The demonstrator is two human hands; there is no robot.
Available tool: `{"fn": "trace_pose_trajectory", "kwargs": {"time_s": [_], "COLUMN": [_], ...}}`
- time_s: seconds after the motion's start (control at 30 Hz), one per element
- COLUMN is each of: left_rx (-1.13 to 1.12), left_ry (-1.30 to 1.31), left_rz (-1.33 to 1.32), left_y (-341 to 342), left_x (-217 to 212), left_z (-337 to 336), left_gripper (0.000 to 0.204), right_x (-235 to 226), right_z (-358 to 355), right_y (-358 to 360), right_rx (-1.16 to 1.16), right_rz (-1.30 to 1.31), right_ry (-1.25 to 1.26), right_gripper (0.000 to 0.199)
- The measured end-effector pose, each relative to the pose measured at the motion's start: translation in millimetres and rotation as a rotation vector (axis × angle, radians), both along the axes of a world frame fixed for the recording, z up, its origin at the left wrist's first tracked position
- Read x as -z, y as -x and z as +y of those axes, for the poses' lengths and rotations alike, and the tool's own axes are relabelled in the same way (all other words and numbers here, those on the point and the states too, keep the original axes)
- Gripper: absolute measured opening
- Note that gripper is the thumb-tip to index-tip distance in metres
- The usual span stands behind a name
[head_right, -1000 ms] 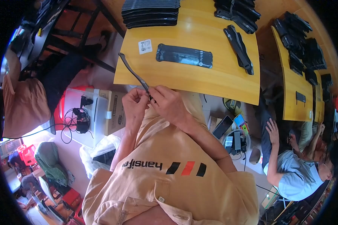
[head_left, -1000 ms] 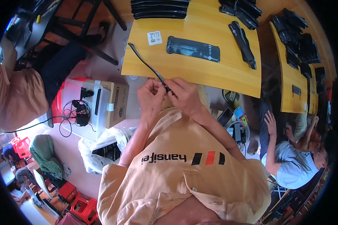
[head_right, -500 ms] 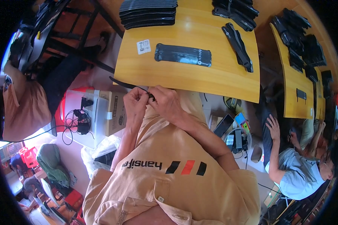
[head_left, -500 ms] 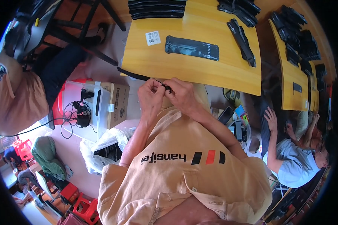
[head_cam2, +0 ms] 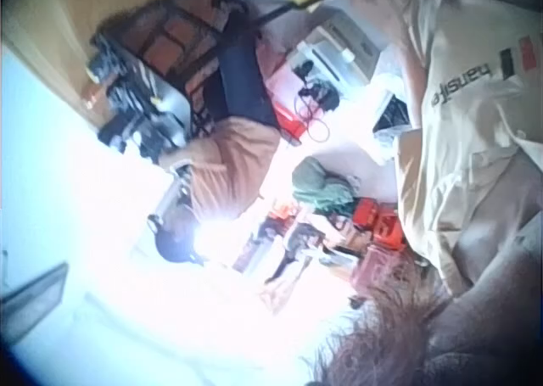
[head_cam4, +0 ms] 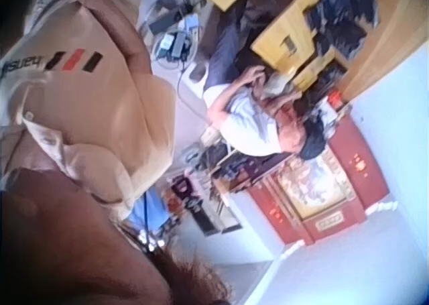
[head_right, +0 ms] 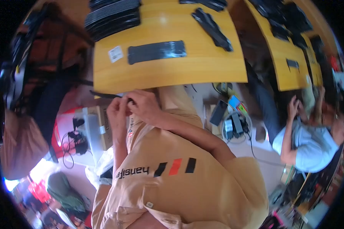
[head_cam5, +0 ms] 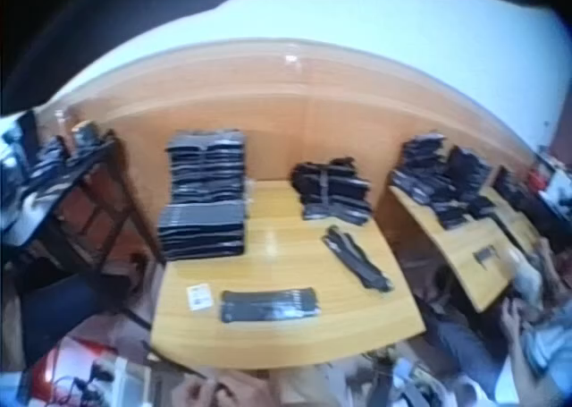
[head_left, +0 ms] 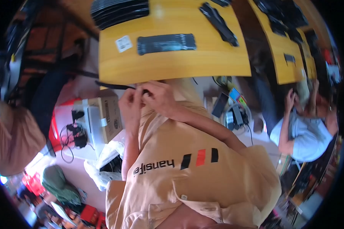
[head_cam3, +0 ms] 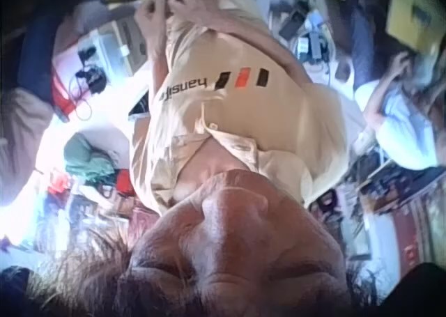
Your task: Assembling and inspecting black textile straps by attaching plastic components.
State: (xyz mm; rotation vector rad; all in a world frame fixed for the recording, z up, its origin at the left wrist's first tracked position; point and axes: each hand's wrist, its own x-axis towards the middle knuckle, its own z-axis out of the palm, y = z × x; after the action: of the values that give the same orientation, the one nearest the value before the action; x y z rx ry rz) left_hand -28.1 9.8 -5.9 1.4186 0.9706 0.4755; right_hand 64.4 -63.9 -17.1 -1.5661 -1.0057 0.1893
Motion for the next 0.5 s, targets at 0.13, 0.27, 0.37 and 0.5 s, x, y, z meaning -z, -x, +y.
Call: {"fn": "trace_pose_trajectory", "kwargs": {"time_s": [0.13,0.27,0.37,0.5], "left_rx": [0.017,0.008,0.020,0.017], "left_ry": [0.038,-0.017,-0.145,-0.183], "left_rz": [-0.065,-0.073,-0.101,-0.123], "left_y": [-0.8,-1.6,-3.0,-2.1], "left_x": [-5.8,-0.6,-3.7,-5.0], "left_z": [-3.8,-3.9,-5.1,-5.8], "left_gripper": [0.026,0.025,0.022,0.021], "right_x": [-0.4,4.1,1.3,-2.3], "right_z": [-0.3,-0.3,-1.2,-2.0], "right_y": [-1.8,-1.2,-0.7,1.7], "right_rx": [-0.016,-0.002,0.005,0.004], "right_rz": [0.077,0.125,0.137,0.248], "right_ry": [0.043,0.119,0.039,0.066], "right_gripper": [0.015,0.014,0.014,0.013]}}
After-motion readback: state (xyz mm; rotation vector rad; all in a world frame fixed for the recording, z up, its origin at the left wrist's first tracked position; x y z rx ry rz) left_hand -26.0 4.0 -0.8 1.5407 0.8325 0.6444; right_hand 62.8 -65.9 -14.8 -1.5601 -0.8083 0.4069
